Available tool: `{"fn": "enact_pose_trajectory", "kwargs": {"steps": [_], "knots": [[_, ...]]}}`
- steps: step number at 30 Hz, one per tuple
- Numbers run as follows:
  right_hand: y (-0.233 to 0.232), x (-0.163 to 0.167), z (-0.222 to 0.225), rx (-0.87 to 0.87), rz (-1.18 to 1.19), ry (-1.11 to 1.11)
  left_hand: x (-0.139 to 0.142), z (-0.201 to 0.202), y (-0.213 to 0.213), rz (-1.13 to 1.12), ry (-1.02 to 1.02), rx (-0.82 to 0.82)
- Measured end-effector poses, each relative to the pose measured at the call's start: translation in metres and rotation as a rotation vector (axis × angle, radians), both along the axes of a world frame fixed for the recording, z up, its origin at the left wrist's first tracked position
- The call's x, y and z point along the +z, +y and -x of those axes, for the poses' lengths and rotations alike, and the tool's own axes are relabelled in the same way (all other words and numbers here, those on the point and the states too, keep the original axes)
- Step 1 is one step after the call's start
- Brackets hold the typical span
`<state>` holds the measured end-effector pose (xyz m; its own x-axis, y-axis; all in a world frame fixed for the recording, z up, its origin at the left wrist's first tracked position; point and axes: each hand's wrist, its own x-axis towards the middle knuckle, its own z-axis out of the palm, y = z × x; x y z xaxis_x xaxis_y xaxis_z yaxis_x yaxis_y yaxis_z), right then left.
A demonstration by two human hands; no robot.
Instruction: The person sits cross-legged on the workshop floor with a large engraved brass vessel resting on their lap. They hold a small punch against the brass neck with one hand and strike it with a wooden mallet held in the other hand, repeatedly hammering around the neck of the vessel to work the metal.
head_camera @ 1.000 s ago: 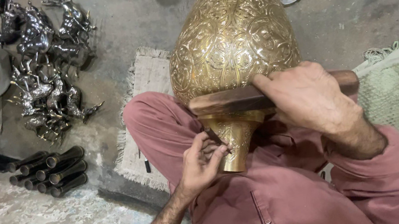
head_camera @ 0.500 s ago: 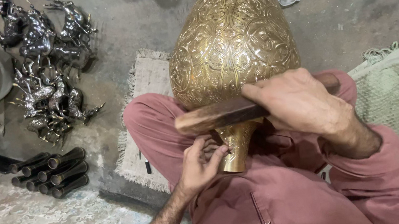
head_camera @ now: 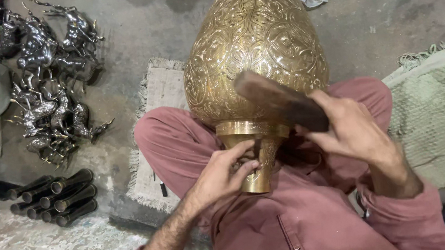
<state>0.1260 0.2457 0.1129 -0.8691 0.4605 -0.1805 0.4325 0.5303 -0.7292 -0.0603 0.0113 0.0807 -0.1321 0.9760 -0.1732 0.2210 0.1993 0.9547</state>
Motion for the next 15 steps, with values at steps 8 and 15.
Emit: {"fn": "enact_pose_trajectory", "kwargs": {"steps": [8,15], "knots": [[-0.030,-0.080,-0.074,-0.095,0.012,-0.052,-0.018,0.014,0.025,0.089,0.073,-0.356],[-0.056,-0.114,-0.112,-0.123,-0.204,0.108,-0.016,0.025,0.038,0.082,0.064,-0.568]]}}
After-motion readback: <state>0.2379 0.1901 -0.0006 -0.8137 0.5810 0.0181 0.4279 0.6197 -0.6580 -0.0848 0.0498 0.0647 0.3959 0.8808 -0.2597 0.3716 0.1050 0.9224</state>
